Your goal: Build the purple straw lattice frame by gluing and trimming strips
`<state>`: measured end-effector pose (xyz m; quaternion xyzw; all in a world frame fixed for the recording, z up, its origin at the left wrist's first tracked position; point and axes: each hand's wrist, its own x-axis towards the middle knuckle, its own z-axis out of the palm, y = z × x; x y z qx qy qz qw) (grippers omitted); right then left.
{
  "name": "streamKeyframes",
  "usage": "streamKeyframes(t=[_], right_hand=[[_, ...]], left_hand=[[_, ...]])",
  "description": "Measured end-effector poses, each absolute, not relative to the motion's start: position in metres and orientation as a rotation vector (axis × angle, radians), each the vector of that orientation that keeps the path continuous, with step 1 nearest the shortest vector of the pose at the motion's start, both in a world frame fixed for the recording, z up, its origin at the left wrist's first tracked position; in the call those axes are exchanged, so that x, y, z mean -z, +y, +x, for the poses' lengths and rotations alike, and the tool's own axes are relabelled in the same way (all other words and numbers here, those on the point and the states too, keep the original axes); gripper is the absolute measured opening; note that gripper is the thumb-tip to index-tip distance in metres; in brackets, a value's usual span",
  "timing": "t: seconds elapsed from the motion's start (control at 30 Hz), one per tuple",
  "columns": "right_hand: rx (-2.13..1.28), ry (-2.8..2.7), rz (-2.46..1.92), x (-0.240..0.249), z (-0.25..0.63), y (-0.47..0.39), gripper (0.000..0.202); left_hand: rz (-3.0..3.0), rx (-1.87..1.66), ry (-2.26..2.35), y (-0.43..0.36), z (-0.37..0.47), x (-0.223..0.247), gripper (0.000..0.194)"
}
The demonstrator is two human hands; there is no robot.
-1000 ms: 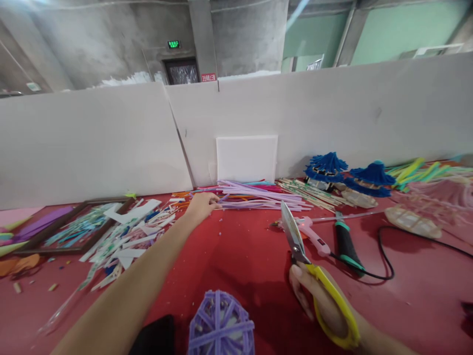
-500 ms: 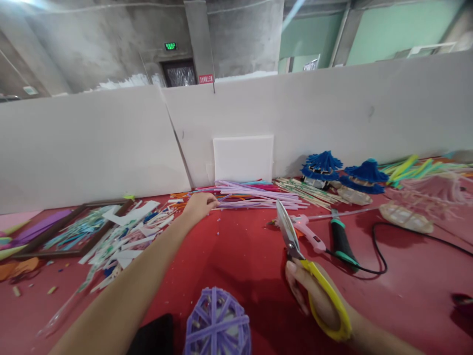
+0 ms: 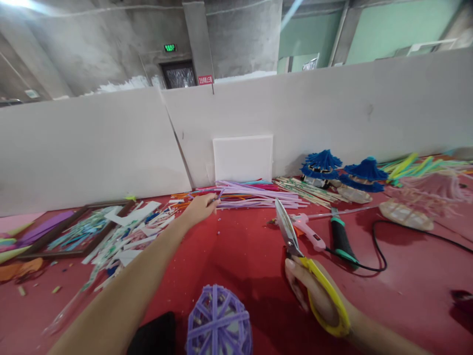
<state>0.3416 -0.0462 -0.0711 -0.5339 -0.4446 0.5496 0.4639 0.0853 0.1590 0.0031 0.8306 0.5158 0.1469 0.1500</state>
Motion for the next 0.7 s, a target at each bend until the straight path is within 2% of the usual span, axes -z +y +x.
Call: streamKeyframes(t=[0.17,0.4,0.7], right_hand=[[-1.332,-1.112,-1.344,0.064,0.34,-0.047,0.06],[-1.337,-1.103,-1.358,0.052,0.339,-0.046,0.061],[-1.354,-1.089,-1.34,0.066,0.339,-0.048,0.064]], left_hand=[[2.481,-0.505,1.522,0.164,0.088,-0.008,0.032],[2.608,-0.445,1.54,0.166,0.102,-0.006,0.032],[2.928,-0.572,1.524,0.167,0.134,0.008,0.034]])
